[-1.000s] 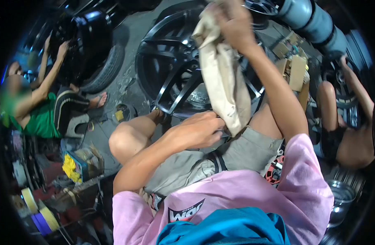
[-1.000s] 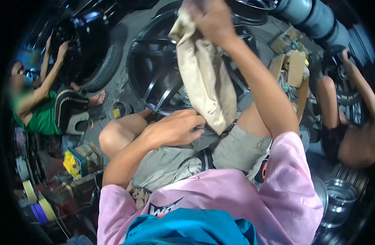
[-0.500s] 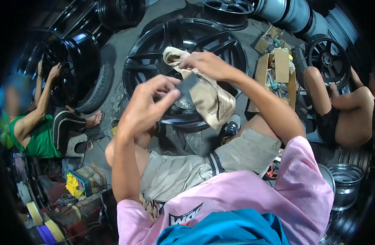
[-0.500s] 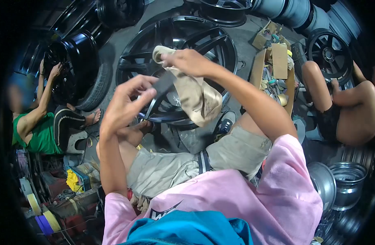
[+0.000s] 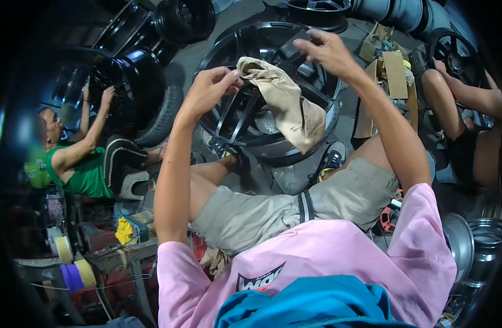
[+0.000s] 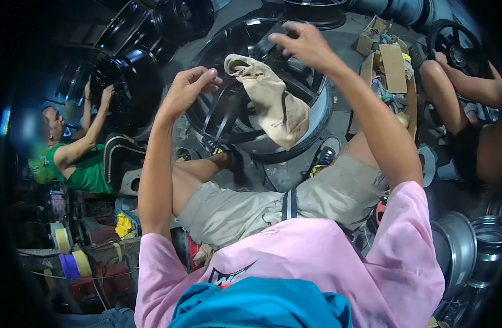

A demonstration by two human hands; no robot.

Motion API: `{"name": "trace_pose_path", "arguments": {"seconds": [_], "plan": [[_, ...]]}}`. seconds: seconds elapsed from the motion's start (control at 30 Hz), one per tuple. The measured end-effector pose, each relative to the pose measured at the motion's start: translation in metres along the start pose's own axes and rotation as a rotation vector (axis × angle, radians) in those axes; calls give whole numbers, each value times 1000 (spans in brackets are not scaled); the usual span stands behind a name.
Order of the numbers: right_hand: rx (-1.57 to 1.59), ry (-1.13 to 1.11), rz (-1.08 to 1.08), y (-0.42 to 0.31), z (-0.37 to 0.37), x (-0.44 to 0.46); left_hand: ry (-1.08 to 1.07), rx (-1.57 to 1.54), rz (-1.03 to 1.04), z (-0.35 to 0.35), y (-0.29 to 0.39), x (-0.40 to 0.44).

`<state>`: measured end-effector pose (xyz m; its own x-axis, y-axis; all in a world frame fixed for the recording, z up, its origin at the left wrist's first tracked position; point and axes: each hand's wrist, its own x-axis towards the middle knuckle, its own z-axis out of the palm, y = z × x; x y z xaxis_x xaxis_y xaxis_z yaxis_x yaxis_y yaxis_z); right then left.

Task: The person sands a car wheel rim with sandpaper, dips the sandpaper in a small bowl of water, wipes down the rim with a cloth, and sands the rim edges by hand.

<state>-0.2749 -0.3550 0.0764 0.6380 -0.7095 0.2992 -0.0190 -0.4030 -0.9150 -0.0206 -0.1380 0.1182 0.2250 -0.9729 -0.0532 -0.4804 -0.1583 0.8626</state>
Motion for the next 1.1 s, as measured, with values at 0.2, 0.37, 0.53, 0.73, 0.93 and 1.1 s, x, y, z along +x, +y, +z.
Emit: {"name": "trace_pose_path", "arguments": {"seconds": [0.2,0.37,0.53,0.73,0.93,1.1], "plan": [[-342,208,-133,23,-57,7,-3,220,-217,-32,-97,31],[-506,88,-47,16,-82,-20,-30,487,-261,4,-173,55],[-548,-172,237,47,-108,-55,-92,-123,-562,29,-172,56],[-459,-200,562,78,-90,-85,-227,-461,-627,20,-185,47],[-140,-60,631,91,-61,-73,-216,-487,-690,20,-187,47],[-301,-20,797,104,-22,-68,-159,-448,-667,22,-185,39]]}}
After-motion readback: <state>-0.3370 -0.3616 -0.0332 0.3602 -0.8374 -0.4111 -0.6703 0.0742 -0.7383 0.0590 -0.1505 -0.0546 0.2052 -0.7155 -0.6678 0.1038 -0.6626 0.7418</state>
